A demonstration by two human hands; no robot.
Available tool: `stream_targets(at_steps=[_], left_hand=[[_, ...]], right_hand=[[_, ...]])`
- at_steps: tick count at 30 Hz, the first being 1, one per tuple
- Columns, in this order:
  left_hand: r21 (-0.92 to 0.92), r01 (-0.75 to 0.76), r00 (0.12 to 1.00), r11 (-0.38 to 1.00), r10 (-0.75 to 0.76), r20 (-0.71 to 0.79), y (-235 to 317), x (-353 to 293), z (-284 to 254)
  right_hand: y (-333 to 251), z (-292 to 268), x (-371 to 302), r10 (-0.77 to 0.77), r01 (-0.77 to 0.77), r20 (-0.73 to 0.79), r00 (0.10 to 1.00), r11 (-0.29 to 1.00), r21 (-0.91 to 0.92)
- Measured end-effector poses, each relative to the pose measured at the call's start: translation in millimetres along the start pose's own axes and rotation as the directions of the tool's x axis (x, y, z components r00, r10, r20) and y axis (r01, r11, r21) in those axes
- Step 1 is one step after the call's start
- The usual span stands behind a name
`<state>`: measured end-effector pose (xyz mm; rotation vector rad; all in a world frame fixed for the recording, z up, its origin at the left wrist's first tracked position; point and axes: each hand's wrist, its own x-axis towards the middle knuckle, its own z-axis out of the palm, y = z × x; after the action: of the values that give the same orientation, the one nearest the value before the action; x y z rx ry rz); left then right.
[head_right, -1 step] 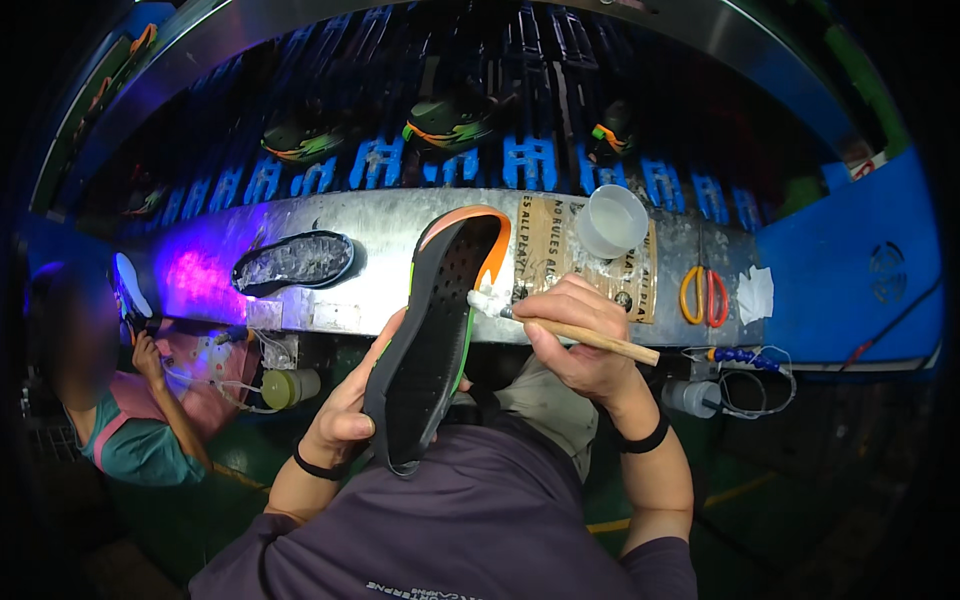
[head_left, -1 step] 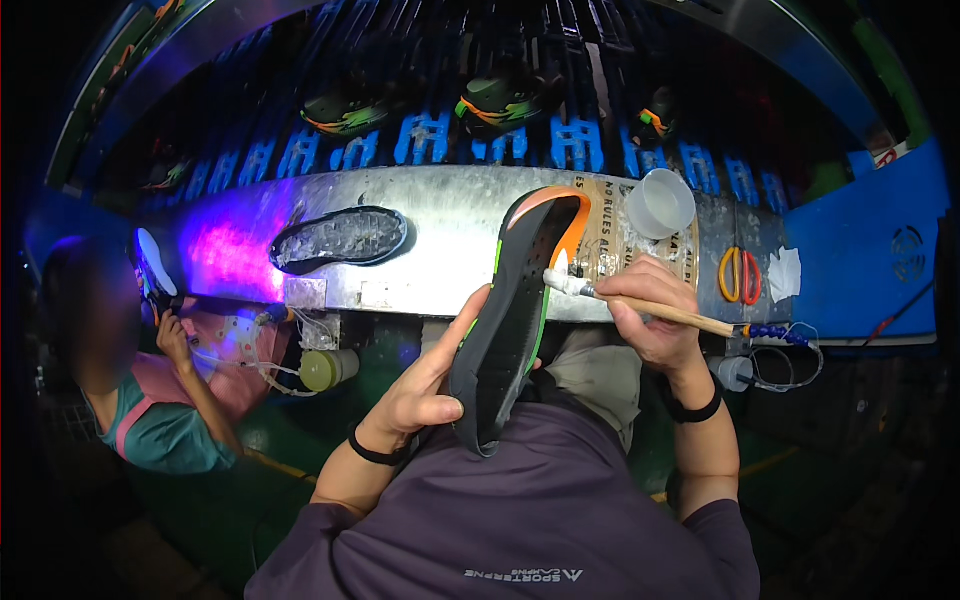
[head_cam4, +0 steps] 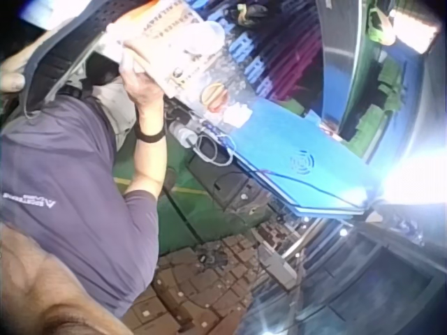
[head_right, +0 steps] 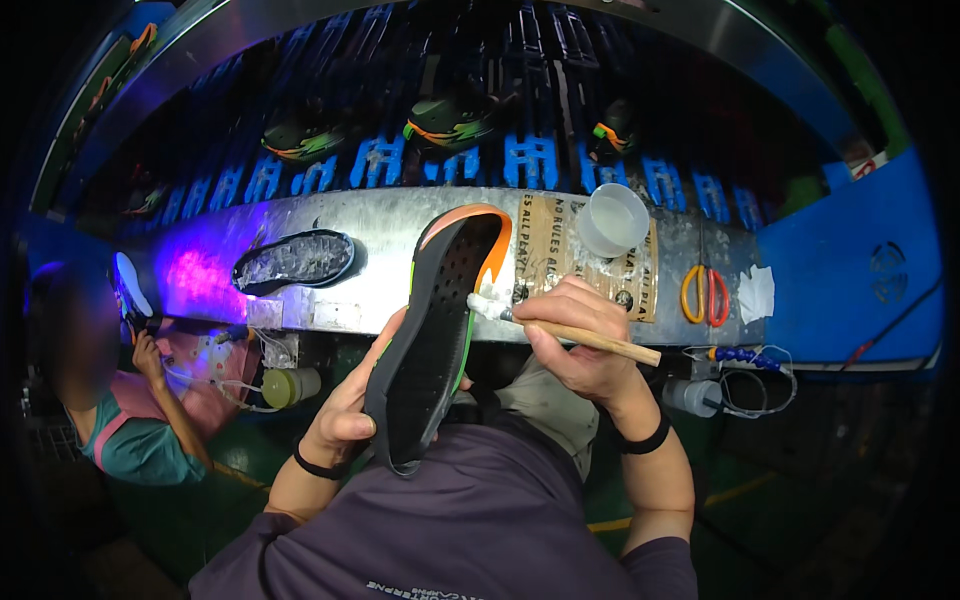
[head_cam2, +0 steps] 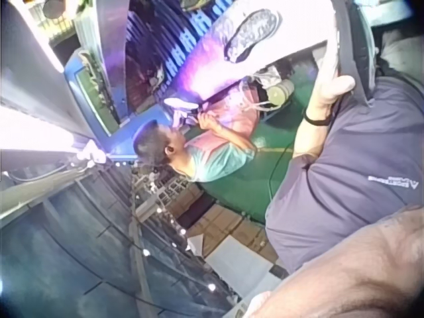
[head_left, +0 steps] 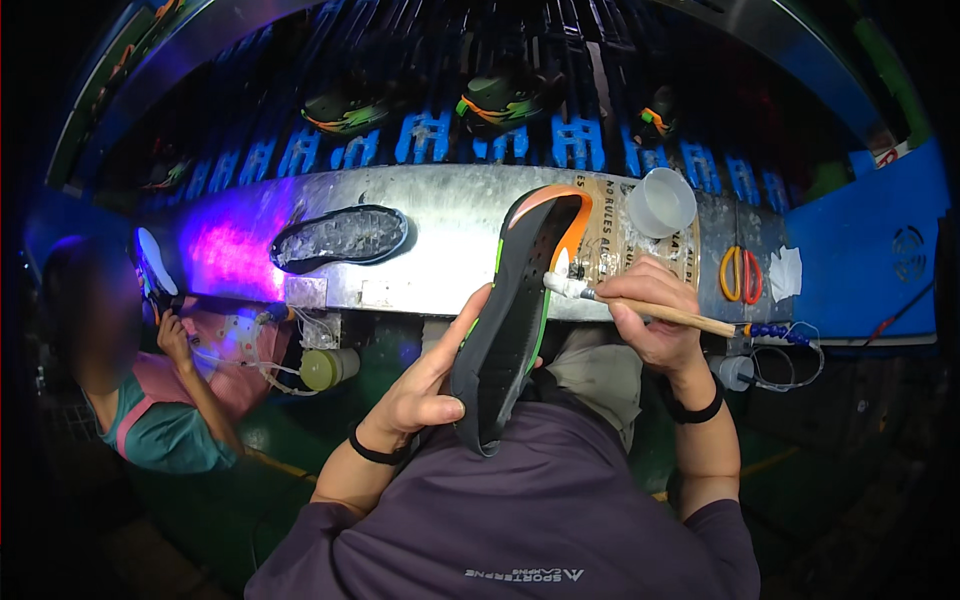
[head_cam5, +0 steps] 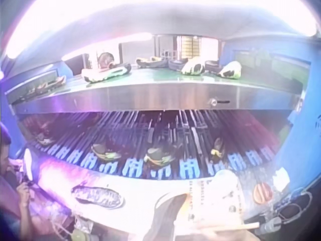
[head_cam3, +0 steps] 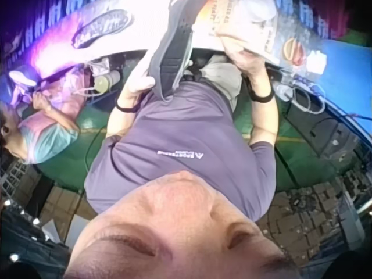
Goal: Applying adhesive to shoe soles and placing them on a conveyor belt.
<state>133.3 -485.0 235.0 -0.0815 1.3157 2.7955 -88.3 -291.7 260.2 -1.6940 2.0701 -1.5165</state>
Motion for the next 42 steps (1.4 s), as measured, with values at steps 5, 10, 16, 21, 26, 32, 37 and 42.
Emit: stream_targets(at_steps=[5, 10, 16, 21, 26, 32, 37, 42], left_hand=[[0.043, -0.002, 0.999, 0.999, 0.003, -0.038, 1, -1, 1], [0.111, -0.046, 0.998, 0.993, 0.050, -0.037, 2, 1, -3], [0.088, 0.001, 0.989, 0.996, 0.012, -0.146, 1, -4, -6], [0.111, -0.007, 0.989, 0.994, 0.023, -0.146, 1, -4, -7], [0.113, -0.003, 0.989, 0.994, 0.020, -0.148, 4, -4, -7], [0.089, -0.045, 0.999, 0.995, 0.047, -0.011, 7, -3, -7], [0.061, -0.031, 0.999, 0.998, 0.031, -0.011, 7, -7, -5], [0.048, 0.017, 0.995, 0.999, -0.012, -0.100, 3, -6, -8]], right_hand=[[-10, 6, -3, 0.003, -0.006, 0.045, 0.999, 0.999, 0.050], [-21, 12, -6, 0.012, -0.017, 0.070, 0.997, 0.997, 0.070], [-30, 20, -8, 0.044, -0.061, 0.121, 0.992, 0.988, 0.141], [-34, 25, -8, 0.043, -0.072, 0.144, 0.989, 0.977, 0.199], [-35, 20, -6, 0.079, -0.122, 0.197, 0.977, 0.968, 0.220], [-12, -2, 16, 0.073, -0.070, -0.168, 0.983, 0.997, 0.024], [1, -5, 25, 0.010, -0.024, -0.149, 0.989, 0.996, -0.087], [-7, -2, 17, 0.086, -0.087, -0.063, 0.994, 0.996, -0.003]])
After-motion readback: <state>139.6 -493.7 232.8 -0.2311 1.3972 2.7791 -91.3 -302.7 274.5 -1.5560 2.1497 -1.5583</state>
